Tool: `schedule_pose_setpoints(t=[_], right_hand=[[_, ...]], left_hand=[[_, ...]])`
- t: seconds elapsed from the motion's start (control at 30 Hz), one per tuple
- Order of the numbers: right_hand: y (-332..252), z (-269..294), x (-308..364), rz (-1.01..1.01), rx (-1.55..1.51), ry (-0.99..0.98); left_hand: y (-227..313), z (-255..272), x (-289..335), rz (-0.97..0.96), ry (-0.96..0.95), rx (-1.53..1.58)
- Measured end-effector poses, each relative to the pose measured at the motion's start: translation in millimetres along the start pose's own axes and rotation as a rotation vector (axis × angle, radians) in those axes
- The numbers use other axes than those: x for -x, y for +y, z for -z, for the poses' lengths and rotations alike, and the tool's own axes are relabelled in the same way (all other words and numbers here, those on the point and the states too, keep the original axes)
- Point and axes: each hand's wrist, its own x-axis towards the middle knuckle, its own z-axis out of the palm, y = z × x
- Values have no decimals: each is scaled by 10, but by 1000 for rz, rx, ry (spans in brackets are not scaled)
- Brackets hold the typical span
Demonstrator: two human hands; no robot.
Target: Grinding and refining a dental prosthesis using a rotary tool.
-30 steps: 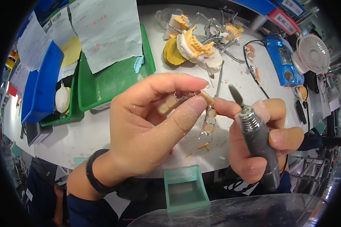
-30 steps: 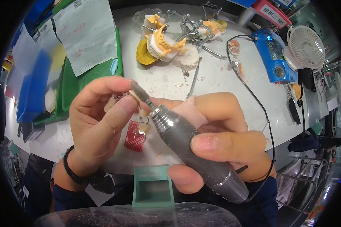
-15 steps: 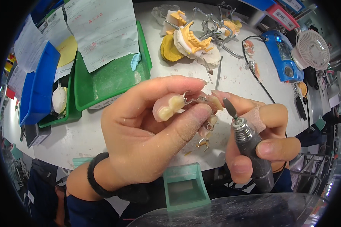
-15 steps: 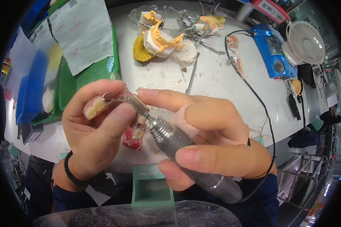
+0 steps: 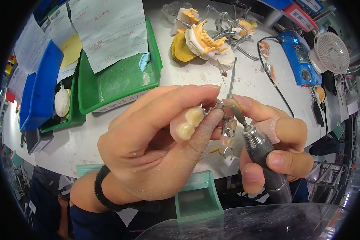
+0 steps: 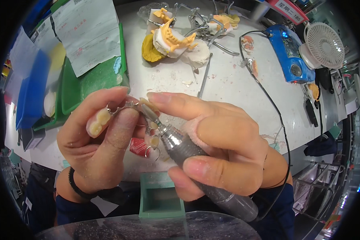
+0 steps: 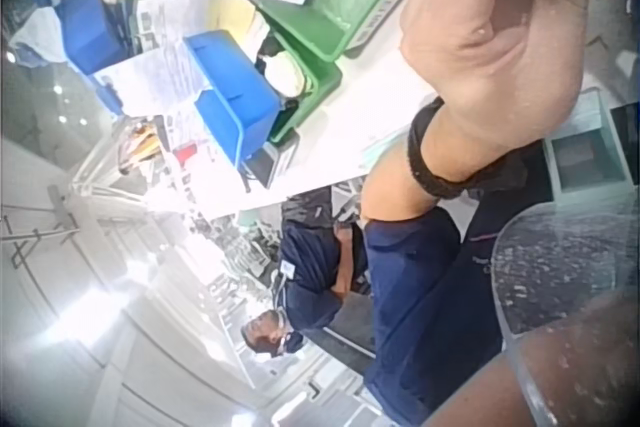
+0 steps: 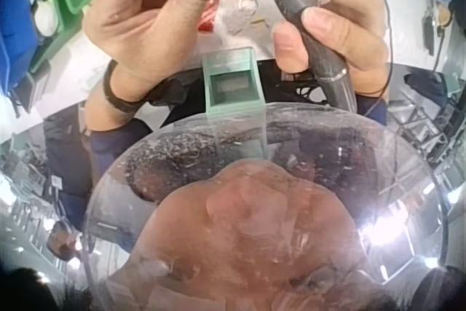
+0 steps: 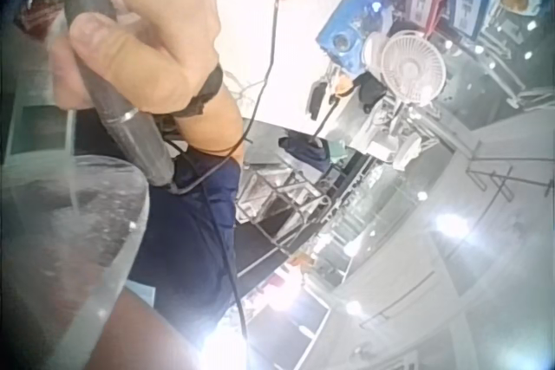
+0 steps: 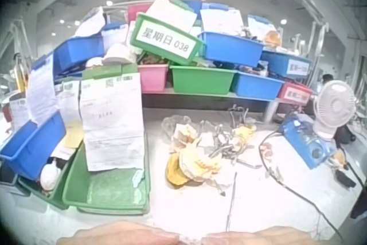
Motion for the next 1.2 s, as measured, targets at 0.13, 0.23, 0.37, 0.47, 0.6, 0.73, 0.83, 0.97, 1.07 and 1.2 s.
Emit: schedule_pose_setpoints(t=[0.13, 0.23, 0.37, 0.47, 0.6, 0.73, 0.83, 0.97, 1.07, 1.2], right_hand=[[-23, 11, 2, -30, 4, -12], [-59, 33, 10, -88, -6, -29], [-66, 43, 21, -125, -15, -79], [-45, 48, 11, -102, 15, -66], [-33, 66, 9, -86, 32, -97], [-51, 112, -30, -65, 37, -149], [-76, 89, -24, -141, -35, -115], [-75, 92, -32, -126, -1, -131], [-12, 63, -18, -77, 3, -99], [-46, -28, -21, -91, -44, 33]], left_hand=[[16, -10, -4, 24, 9, -12], [19, -14, 5, 47, 12, -11], [-9, -14, -2, 7, 9, 9], [9, -25, -13, 22, 8, 24], [14, -20, -11, 23, 12, -20], [32, -13, -13, 24, 5, -10], [2, -16, -5, -7, -4, 15], [-1, -16, -23, -16, 9, -21], [-7, -12, -13, -61, -11, -10], [-20, -9, -18, -32, 9, -17]])
